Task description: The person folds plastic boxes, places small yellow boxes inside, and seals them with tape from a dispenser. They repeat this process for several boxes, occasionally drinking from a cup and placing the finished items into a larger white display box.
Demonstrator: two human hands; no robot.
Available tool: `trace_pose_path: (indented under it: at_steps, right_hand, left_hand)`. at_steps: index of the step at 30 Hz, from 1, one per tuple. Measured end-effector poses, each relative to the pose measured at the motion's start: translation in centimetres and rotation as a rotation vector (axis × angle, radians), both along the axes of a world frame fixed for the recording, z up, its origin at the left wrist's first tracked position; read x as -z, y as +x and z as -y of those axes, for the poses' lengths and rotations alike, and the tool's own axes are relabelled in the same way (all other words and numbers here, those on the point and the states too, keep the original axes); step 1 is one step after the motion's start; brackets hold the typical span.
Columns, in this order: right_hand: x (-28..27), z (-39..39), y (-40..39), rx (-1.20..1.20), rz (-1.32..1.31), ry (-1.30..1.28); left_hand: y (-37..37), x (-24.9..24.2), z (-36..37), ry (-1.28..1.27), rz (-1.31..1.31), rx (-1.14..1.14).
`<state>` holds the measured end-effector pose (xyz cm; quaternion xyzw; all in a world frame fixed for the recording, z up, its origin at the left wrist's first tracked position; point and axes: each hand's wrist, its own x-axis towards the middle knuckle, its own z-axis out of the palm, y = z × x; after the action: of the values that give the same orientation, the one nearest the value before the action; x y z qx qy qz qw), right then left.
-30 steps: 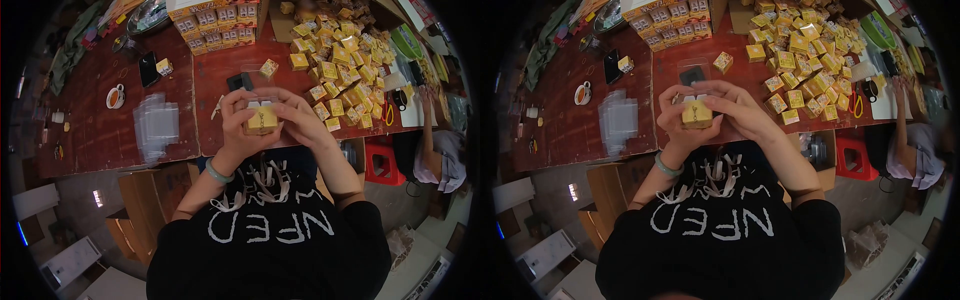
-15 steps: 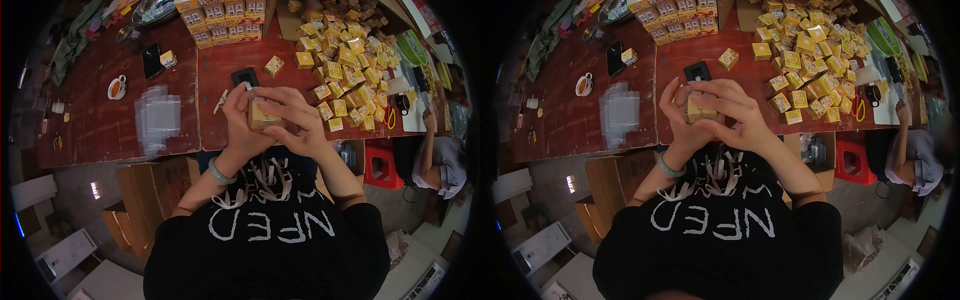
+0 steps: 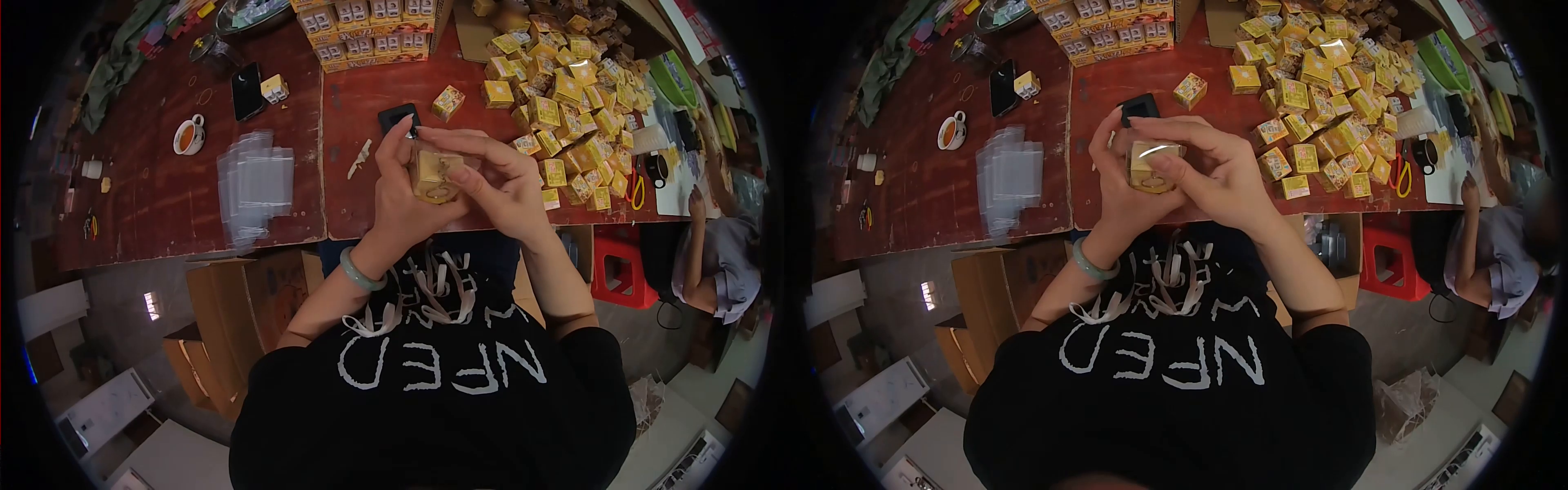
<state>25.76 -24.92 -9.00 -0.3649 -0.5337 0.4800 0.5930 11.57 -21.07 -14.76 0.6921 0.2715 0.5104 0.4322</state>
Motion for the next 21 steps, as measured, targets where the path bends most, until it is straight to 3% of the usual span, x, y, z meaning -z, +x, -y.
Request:
trace_pose_path:
  at_steps: [2,8,14,18,21]
  right_hand:
    - [0.4,-0.2,0.3,-0.002,0.033,-0.007]
    - [-0.2,-0.1,0.2,0.104,0.450,0.249]
    - [0.3,0.0,-0.2,0.102,0.518,0.385]
    - [3.6,1.8,-1.7,0.017,0.203,0.270]
    - [7.1,3.3,-2.4,0.029,-0.029,0.074]
  left_hand:
    - [0.2,0.2,0.0,-0.025,0.039,-0.004]
    - [0.3,-0.1,0.3,-0.053,0.063,-0.018]
    - [-0.1,-0.7,1.2,-0.061,0.101,-0.023]
    - [-4.0,1.1,2.6,0.252,-0.041,0.057]
    - [-6.8,2.8,4.4,0.197,-0.135,0.087]
